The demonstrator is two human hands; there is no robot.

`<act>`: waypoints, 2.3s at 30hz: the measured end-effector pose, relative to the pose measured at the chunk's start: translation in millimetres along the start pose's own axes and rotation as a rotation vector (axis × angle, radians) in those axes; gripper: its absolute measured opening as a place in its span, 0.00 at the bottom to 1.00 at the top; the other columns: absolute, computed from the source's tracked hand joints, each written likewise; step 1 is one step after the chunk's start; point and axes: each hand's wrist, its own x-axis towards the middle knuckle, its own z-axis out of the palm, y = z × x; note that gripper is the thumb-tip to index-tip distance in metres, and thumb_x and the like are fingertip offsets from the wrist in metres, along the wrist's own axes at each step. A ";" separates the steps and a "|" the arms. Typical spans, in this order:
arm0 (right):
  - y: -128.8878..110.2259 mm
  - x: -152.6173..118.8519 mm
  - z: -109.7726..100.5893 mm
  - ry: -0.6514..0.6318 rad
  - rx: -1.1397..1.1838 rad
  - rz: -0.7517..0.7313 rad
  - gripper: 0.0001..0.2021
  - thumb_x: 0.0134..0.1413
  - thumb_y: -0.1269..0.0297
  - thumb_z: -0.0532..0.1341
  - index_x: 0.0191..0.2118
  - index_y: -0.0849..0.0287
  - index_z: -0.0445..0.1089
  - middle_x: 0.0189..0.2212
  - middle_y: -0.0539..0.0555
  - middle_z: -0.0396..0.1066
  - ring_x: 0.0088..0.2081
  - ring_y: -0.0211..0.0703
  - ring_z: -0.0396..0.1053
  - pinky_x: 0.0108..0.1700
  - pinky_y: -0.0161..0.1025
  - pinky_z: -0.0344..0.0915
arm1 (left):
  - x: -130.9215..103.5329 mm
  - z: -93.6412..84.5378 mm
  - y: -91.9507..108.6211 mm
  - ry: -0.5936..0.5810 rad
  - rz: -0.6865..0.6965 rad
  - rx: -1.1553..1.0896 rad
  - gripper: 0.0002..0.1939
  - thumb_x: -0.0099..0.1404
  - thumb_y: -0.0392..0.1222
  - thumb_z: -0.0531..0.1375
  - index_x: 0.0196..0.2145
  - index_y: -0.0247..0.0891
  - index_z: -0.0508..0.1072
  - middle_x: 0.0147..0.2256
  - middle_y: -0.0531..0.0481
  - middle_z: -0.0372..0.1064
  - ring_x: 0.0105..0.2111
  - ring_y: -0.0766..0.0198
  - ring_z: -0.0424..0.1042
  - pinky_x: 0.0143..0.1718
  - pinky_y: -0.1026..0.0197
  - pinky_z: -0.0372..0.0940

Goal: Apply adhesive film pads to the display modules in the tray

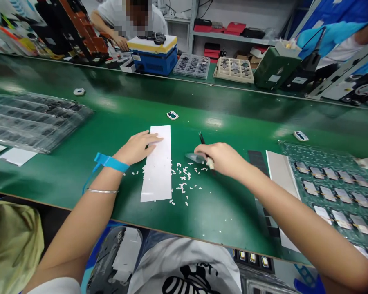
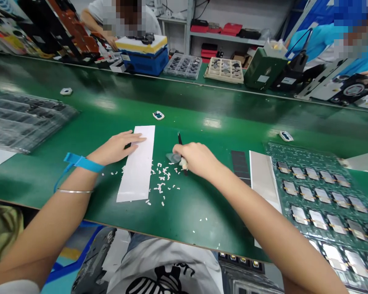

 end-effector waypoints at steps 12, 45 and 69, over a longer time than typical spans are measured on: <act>9.3 12.2 -4.0 -0.016 0.151 0.013 0.26 0.42 0.86 0.53 0.45 0.56 0.73 0.36 0.51 0.77 0.33 0.39 0.71 0.31 0.32 0.53 | -10.3 -10.7 -24.3 0.028 -0.034 -0.068 0.27 0.66 0.50 0.50 0.58 0.36 0.71 0.61 0.43 0.65 0.62 0.48 0.61 0.63 0.43 0.56; 35.5 52.7 13.2 -0.066 0.667 -0.176 0.11 0.48 0.78 0.59 0.39 0.62 0.67 0.30 0.51 0.75 0.28 0.37 0.75 0.35 0.34 0.68 | -10.1 -6.6 -27.3 0.042 -0.047 -0.073 0.27 0.67 0.50 0.50 0.58 0.37 0.70 0.62 0.43 0.63 0.63 0.49 0.60 0.64 0.44 0.55; 15.9 57.7 3.6 -0.035 0.787 -0.322 0.09 0.49 0.74 0.62 0.38 0.60 0.66 0.31 0.52 0.74 0.30 0.40 0.75 0.36 0.37 0.69 | -2.8 3.3 -27.1 0.040 -0.224 -0.084 0.41 0.62 0.60 0.59 0.65 0.32 0.60 0.67 0.37 0.52 0.68 0.38 0.45 0.66 0.38 0.45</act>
